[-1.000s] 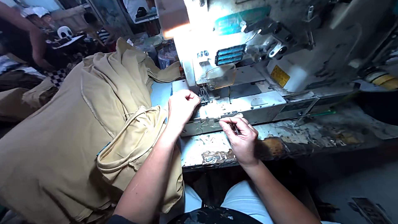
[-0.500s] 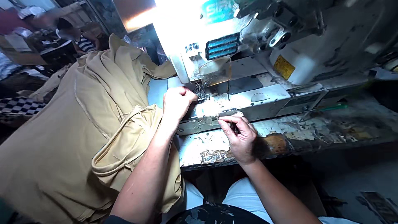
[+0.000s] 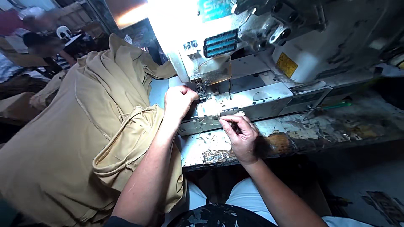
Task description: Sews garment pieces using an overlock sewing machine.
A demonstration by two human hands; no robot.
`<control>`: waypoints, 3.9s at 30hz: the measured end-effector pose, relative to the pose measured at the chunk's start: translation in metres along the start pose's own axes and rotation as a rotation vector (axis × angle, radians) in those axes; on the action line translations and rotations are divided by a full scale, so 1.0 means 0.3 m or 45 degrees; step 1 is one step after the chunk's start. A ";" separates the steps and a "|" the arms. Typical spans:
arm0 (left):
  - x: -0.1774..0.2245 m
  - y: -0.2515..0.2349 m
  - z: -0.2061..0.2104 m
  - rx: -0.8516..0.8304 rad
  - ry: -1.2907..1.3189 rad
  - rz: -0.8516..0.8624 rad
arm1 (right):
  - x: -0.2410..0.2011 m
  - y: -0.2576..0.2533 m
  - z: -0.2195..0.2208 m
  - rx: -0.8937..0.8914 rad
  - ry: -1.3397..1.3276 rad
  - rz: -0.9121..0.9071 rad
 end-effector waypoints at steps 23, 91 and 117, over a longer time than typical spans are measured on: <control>0.008 0.018 0.002 0.021 0.005 0.048 | 0.003 -0.002 0.007 -0.034 -0.001 -0.008; -0.059 -0.023 -0.107 0.020 -0.335 0.248 | -0.003 0.000 -0.009 -0.103 0.116 -0.200; -0.007 0.027 -0.053 0.038 -0.300 0.440 | 0.004 -0.003 -0.010 -0.112 0.078 -0.151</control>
Point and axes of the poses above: each hand's wrist, its own y-axis away from the middle knuckle, its own z-axis out of the palm, x = y × z, the point moved 4 cm from there along -y, towards the middle knuckle, and after that the axes turned 5 degrees about -x, right-handed, at the moved point
